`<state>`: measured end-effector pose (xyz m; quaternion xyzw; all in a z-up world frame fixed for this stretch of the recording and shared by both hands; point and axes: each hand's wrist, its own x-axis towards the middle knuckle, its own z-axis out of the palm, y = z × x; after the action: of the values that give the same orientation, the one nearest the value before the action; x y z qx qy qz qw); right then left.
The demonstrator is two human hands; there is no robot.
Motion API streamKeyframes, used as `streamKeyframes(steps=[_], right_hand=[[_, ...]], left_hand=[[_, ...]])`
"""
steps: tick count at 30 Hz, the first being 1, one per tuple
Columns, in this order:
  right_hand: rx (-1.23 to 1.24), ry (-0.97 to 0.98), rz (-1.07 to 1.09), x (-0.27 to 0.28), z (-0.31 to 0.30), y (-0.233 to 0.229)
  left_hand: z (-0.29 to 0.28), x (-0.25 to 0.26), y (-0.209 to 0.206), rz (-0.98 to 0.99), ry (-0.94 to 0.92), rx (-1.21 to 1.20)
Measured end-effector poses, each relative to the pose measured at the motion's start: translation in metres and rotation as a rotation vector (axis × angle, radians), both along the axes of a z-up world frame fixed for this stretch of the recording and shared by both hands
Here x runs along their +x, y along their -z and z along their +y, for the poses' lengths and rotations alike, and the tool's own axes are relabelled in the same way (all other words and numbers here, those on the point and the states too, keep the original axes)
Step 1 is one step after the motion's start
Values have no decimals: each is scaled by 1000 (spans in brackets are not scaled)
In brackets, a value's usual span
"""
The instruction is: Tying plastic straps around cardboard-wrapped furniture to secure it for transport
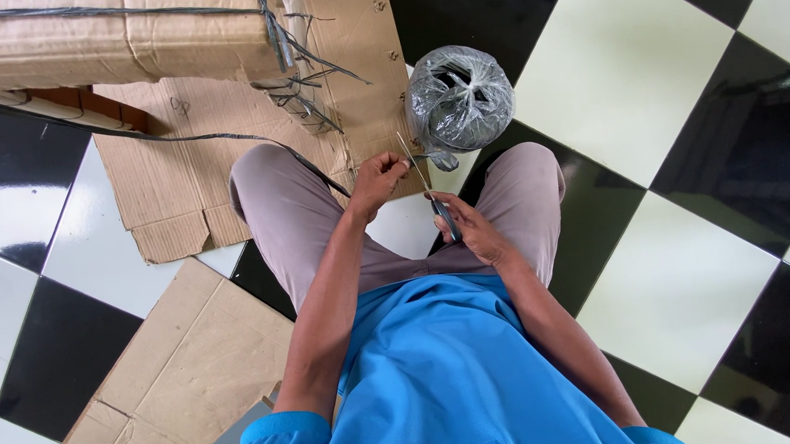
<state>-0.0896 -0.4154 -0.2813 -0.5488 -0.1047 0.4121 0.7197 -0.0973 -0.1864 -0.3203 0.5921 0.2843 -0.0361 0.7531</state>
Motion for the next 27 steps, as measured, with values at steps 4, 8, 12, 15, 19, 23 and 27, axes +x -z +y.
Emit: streamKeyframes(steps=[4,8,12,15,19,23,27], right_hand=[[-18,5,9,1,0,1],[-21,0,28,1,1,0],[6,27,64,0,1,0],[41,44,113,2,-1,-8],[52,23,138,-2,-3,-16],[146,-57,216,-1,-6,-14],[247,-66,327,-3,-13,-14]], left_hand=[[0,0,-2,-4,10,-5],[1,-1,9,5,17,-6],[2,1,20,9,43,-27],[7,-1,-15,-148,142,-59],[5,3,-16,-248,241,-161],[2,7,-35,-267,339,-377],[2,7,-69,-291,354,-446]])
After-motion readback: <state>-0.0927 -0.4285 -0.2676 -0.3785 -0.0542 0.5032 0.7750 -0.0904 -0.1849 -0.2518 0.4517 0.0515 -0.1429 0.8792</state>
